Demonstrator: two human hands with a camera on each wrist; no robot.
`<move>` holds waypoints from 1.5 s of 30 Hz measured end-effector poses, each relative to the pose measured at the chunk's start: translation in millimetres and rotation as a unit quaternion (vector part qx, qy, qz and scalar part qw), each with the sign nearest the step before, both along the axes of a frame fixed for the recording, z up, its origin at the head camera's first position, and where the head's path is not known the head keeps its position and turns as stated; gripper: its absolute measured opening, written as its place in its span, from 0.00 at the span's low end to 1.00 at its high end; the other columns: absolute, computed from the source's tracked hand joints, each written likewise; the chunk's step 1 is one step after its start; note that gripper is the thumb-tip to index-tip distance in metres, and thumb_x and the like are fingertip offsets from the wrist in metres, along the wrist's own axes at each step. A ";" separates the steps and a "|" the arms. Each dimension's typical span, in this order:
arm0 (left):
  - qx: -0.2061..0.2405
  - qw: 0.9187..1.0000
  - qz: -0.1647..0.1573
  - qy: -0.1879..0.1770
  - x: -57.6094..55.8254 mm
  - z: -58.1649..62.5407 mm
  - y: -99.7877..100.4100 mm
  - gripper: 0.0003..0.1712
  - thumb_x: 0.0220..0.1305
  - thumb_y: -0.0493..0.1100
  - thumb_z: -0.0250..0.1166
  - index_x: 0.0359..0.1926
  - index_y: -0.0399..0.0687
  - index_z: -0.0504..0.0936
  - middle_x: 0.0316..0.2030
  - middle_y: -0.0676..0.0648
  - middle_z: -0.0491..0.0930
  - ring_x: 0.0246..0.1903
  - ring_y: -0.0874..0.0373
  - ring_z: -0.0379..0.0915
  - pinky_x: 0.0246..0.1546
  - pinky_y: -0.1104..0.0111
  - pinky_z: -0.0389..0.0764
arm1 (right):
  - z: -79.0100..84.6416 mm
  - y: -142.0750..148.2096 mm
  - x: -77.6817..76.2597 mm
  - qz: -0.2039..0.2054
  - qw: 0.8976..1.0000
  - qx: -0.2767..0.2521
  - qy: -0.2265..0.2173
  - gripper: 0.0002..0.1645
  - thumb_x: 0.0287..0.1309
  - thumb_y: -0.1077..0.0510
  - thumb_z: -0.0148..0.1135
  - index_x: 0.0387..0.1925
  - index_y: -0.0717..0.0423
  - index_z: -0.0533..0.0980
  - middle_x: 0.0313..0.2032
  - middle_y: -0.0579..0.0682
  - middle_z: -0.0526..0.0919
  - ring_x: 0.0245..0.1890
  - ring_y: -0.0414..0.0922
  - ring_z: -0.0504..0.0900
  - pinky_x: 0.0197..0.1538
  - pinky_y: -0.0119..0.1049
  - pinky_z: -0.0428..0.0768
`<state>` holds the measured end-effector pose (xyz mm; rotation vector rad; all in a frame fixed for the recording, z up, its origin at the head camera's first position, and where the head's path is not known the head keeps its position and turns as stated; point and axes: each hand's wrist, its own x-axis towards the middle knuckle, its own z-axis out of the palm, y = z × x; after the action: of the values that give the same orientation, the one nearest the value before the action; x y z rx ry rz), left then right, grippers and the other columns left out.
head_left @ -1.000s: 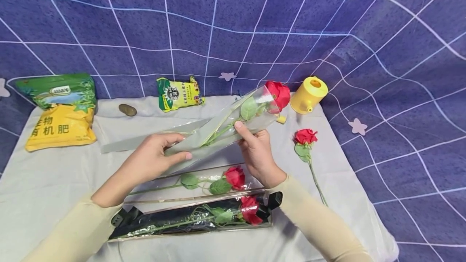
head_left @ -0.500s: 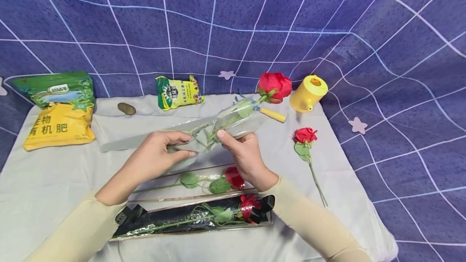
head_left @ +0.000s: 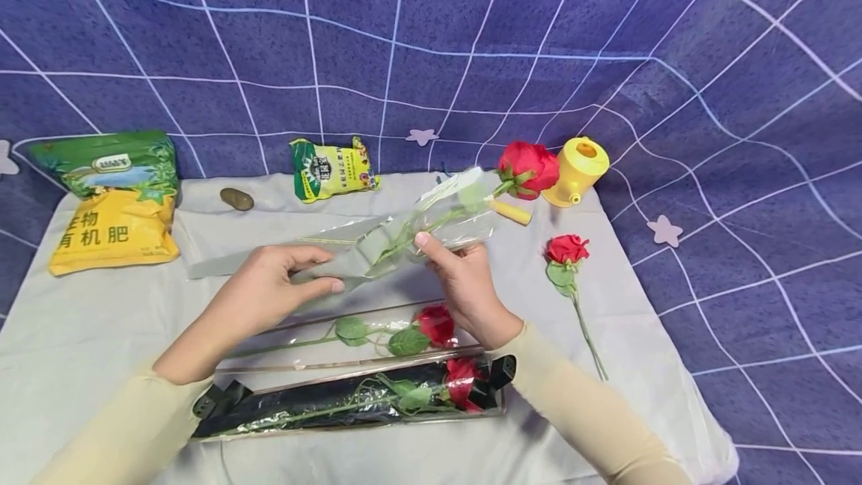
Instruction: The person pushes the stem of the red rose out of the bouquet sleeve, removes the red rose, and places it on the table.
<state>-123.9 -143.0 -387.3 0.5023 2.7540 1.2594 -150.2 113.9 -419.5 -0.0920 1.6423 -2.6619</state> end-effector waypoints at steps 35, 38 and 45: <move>0.057 0.996 -0.060 -0.043 -2.5 -0.6 2.7 0.22 0.55 0.57 0.68 0.48 0.55 0.81 0.53 0.51 0.76 0.54 0.54 0.69 0.54 0.55 0.67 | -2.0 36.6 -15.0 0.035 0.980 -0.195 0.005 0.29 0.66 0.43 0.50 0.61 0.55 0.64 0.60 0.53 0.67 0.60 0.47 0.66 0.60 0.43 0.64; 0.061 0.995 -0.072 -0.037 -2.2 -0.2 3.4 0.17 0.55 0.56 0.68 0.45 0.59 0.81 0.48 0.57 0.78 0.49 0.61 0.71 0.51 0.61 0.70 | -1.7 37.2 -15.5 0.038 0.976 -0.214 0.007 0.28 0.66 0.46 0.52 0.62 0.54 0.64 0.61 0.53 0.66 0.60 0.47 0.65 0.61 0.44 0.63; 0.061 0.994 -0.086 -0.041 -3.4 1.4 3.1 0.17 0.55 0.55 0.68 0.45 0.60 0.81 0.43 0.60 0.79 0.44 0.64 0.73 0.46 0.68 0.72 | 0.0 38.0 -16.5 0.026 0.975 -0.219 0.001 0.26 0.64 0.50 0.57 0.60 0.55 0.67 0.60 0.52 0.69 0.60 0.46 0.66 0.61 0.43 0.62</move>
<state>-127.3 -139.9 -385.8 0.6660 2.5171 1.3779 -166.7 152.0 -419.5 -0.1367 1.0069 -2.9283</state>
